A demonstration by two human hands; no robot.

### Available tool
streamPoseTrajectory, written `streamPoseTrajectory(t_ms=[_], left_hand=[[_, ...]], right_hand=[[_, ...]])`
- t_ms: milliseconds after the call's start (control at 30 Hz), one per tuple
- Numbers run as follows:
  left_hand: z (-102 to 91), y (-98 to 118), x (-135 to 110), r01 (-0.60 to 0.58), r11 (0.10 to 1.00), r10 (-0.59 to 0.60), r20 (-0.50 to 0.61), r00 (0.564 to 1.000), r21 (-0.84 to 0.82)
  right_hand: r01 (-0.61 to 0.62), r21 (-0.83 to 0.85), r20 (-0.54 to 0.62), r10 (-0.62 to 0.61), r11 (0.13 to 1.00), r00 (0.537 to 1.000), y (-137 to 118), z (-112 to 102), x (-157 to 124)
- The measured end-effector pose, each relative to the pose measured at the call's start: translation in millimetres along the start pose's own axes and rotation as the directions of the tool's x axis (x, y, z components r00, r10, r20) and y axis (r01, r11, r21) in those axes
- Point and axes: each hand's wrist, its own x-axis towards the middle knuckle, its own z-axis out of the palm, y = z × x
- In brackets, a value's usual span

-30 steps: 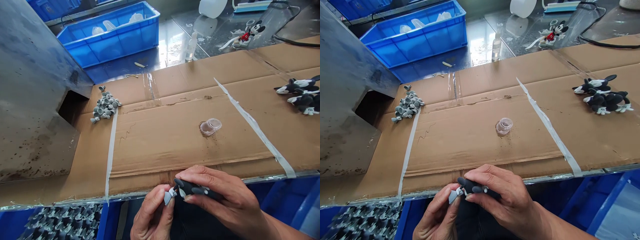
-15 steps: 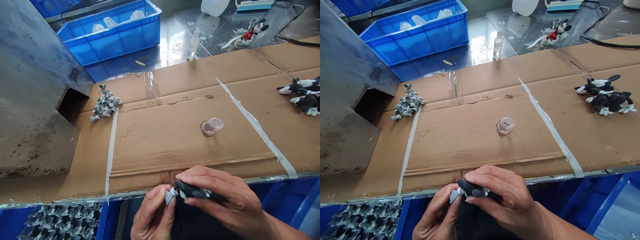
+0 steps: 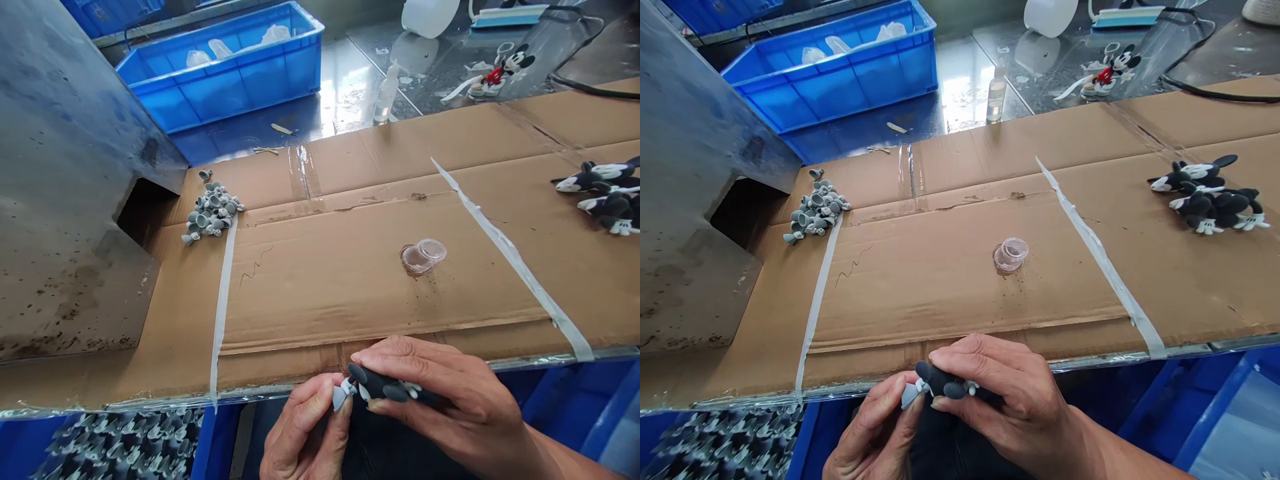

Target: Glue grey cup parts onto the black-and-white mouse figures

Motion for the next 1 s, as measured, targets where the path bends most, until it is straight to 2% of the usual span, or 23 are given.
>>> streamPoseTrajectory(t_ms=[600,1000], left_hand=[[-6.8,-7,4,-0.149,0.988,0.143,0.132,0.981,0.040],[-7.6,-11,4,-0.180,0.983,0.171,0.146,0.974,0.047]], right_hand=[[0.026,0.004,0.011,-0.026,1.000,1.000,3,1,-3],[0.050,-0.039,0.006,-0.050,0.998,0.999,1,2,0]])
